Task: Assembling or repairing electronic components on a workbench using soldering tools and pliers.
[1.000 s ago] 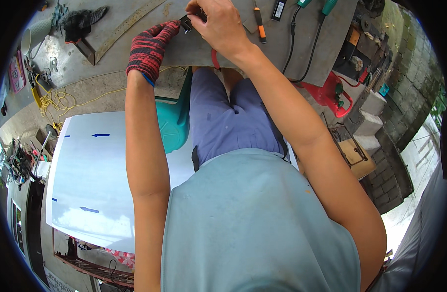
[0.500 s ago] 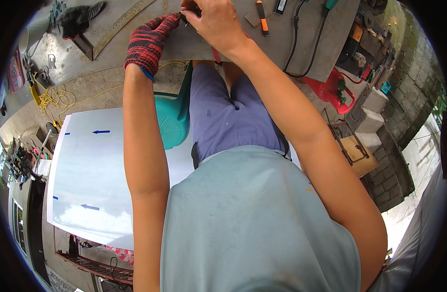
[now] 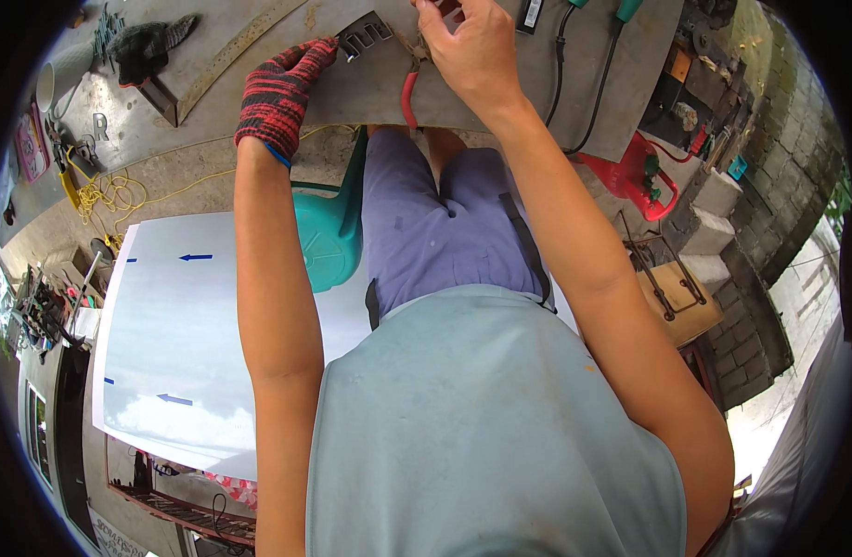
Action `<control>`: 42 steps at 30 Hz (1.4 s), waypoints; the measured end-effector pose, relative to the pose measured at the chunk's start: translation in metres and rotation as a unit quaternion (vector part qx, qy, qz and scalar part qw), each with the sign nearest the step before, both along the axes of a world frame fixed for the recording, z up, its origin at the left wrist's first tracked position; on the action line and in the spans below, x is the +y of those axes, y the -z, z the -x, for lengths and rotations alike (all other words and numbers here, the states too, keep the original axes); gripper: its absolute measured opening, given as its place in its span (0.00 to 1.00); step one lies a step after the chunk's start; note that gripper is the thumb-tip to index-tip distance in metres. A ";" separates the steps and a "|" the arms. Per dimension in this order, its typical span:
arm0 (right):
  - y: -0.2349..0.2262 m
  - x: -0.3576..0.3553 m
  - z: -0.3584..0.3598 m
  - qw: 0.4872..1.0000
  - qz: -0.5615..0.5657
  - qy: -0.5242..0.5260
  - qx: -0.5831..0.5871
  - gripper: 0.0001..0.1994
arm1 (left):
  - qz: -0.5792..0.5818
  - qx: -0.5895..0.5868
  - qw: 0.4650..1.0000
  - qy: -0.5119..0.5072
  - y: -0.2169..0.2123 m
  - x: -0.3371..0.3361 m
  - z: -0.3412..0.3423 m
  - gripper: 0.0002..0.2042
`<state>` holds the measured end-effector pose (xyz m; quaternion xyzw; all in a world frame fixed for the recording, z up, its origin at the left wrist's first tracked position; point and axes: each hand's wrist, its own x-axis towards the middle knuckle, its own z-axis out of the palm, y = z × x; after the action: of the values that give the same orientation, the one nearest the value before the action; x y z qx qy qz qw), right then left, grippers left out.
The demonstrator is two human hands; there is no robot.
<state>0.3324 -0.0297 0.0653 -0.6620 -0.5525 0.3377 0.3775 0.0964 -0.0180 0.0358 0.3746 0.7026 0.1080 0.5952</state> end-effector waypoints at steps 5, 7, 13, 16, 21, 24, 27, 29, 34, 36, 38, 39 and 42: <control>0.004 -0.006 -0.017 0.998 -0.051 0.029 -0.023 0.05 | 0.013 -0.002 1.000 -0.003 -0.005 0.004 -0.004 0.21; 0.001 -0.008 -0.029 0.997 -0.061 0.046 -0.019 0.05 | 0.004 -0.010 1.000 -0.003 -0.006 0.004 -0.005 0.21; -0.005 0.022 -0.080 0.975 -0.084 0.204 -0.024 0.09 | -0.011 -0.036 0.998 -0.041 0.002 -0.006 0.002 0.20; -0.017 0.037 -0.090 0.974 -0.075 0.206 -0.053 0.17 | 0.006 -0.024 0.999 -0.038 0.000 -0.007 0.001 0.20; -0.011 0.051 -0.107 0.951 -0.059 0.180 -0.245 0.23 | -0.016 -0.031 0.999 -0.036 -0.001 -0.006 -0.001 0.20; -0.009 0.056 -0.114 0.934 -0.114 0.200 -0.275 0.24 | -0.003 -0.014 1.000 -0.023 -0.005 -0.005 -0.005 0.19; -0.021 0.059 -0.102 0.921 -0.189 0.179 -0.291 0.19 | 0.003 -0.022 0.999 -0.038 -0.007 -0.004 -0.006 0.19; -0.029 0.051 -0.073 0.957 -0.149 0.083 -0.234 0.16 | -0.003 -0.006 1.000 -0.030 -0.009 -0.002 -0.006 0.20; -0.011 0.012 0.025 0.969 -0.079 -0.201 -0.122 0.11 | -0.014 -0.014 0.999 -0.039 -0.005 -0.006 -0.004 0.20; 0.002 0.008 0.038 0.968 -0.076 -0.201 -0.133 0.10 | -0.014 -0.037 0.998 -0.044 -0.008 -0.003 -0.008 0.20; 0.010 0.006 0.043 0.967 -0.070 -0.203 -0.140 0.10 | 0.002 -0.021 0.999 -0.041 -0.019 -0.001 -0.013 0.21; 0.014 0.007 0.043 0.966 -0.074 -0.207 -0.138 0.10 | 0.003 -0.022 0.999 -0.040 -0.019 0.000 -0.013 0.21; 0.016 0.010 0.041 0.963 -0.079 -0.225 -0.126 0.09 | 0.000 -0.015 1.000 -0.027 -0.019 0.000 -0.011 0.21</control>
<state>0.2910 -0.0194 0.0489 -0.5263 -0.7550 0.2828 0.2702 0.1073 -0.0184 0.0546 0.3539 0.7035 0.1296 0.6026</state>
